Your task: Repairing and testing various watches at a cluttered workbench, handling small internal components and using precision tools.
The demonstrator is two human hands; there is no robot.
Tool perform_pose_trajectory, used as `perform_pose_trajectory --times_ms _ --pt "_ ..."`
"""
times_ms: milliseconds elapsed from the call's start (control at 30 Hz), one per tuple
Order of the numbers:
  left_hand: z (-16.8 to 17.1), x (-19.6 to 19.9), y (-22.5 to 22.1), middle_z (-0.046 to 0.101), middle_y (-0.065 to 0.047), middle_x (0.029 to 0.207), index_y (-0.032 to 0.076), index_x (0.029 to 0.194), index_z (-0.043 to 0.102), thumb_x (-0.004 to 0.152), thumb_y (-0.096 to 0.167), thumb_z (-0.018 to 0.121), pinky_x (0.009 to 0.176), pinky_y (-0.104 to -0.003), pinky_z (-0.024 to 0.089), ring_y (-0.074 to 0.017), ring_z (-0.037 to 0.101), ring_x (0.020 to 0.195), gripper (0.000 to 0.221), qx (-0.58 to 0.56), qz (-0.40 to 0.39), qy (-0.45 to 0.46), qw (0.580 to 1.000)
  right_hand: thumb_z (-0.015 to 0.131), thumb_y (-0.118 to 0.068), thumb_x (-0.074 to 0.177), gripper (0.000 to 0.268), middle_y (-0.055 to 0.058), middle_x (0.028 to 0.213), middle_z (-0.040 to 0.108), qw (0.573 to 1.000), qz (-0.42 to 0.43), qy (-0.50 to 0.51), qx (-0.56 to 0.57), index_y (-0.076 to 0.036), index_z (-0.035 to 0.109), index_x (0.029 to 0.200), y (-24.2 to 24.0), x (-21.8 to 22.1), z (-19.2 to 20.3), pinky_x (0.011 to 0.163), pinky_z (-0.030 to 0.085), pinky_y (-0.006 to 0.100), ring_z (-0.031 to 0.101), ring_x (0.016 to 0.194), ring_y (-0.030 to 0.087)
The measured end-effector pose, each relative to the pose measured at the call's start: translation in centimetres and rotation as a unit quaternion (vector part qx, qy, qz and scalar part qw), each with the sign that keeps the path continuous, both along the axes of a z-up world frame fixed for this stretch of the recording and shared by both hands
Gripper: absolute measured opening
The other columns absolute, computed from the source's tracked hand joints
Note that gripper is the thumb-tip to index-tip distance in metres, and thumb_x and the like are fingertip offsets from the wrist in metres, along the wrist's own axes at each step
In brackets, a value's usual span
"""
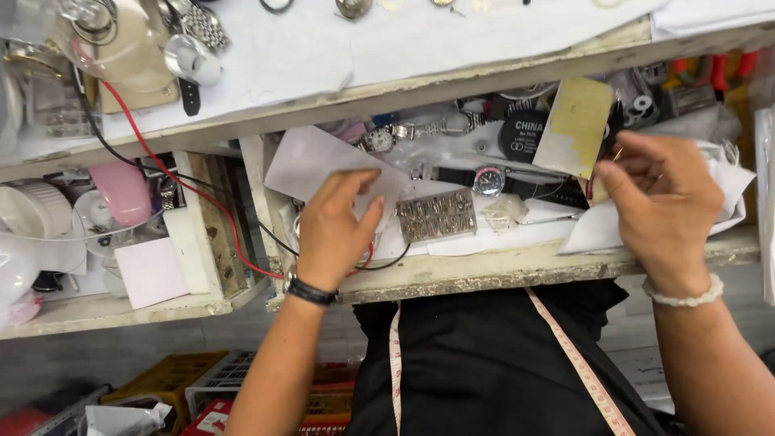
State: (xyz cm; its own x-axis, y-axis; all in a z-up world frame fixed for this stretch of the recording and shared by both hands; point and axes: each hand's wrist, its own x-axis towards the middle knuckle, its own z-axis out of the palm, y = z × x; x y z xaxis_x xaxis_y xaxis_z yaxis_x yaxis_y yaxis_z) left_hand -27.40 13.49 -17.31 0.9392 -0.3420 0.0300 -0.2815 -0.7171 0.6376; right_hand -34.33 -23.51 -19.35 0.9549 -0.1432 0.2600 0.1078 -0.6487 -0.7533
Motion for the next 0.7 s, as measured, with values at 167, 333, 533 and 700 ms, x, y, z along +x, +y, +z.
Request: perform_pose_trajectory --times_ms 167,333,533,700 --pt "-1.8 2.5 -0.1 0.066 -0.011 0.129 0.018 0.135 0.062 0.085 0.028 0.080 0.082 -0.048 0.058 -0.0335 0.063 0.114 0.054 0.089 -0.055 -0.095 0.990 0.081 0.023 0.105 0.027 0.032 0.119 0.060 0.997 0.036 -0.073 0.007 0.017 0.068 0.129 0.3 0.2 -0.4 0.085 0.057 0.035 0.063 0.104 0.033" --pt "-2.7 3.9 -1.6 0.065 -0.008 0.122 0.013 0.125 0.065 0.073 0.025 0.093 0.075 -0.042 0.058 -0.0300 0.063 0.105 0.061 0.111 -0.100 -0.149 0.977 0.079 0.023 0.106 0.029 0.033 0.124 0.058 0.998 0.024 -0.043 0.046 0.019 0.066 0.132 0.5 0.2 -0.3 0.087 0.058 0.035 0.064 0.099 0.033" --pt "-2.8 4.6 -0.6 0.068 -0.008 0.109 0.013 0.122 0.065 0.058 0.034 0.097 0.077 -0.040 0.055 -0.0282 0.065 0.094 0.074 0.224 -0.088 -0.196 0.951 0.078 0.022 0.111 0.026 0.034 0.126 0.059 0.999 0.021 -0.035 0.027 0.019 0.067 0.134 0.3 0.0 -0.6 0.087 0.056 0.035 0.064 0.098 0.032" --pt "-1.9 3.9 1.6 0.069 -0.002 0.087 0.023 0.107 0.066 0.064 0.042 0.087 0.073 -0.040 0.048 -0.0250 0.064 0.087 0.052 0.273 -0.099 -0.209 0.934 0.077 0.022 0.112 0.025 0.035 0.128 0.058 0.999 0.024 -0.021 0.035 0.020 0.067 0.135 0.2 -0.1 -1.0 0.086 0.055 0.036 0.064 0.097 0.033"
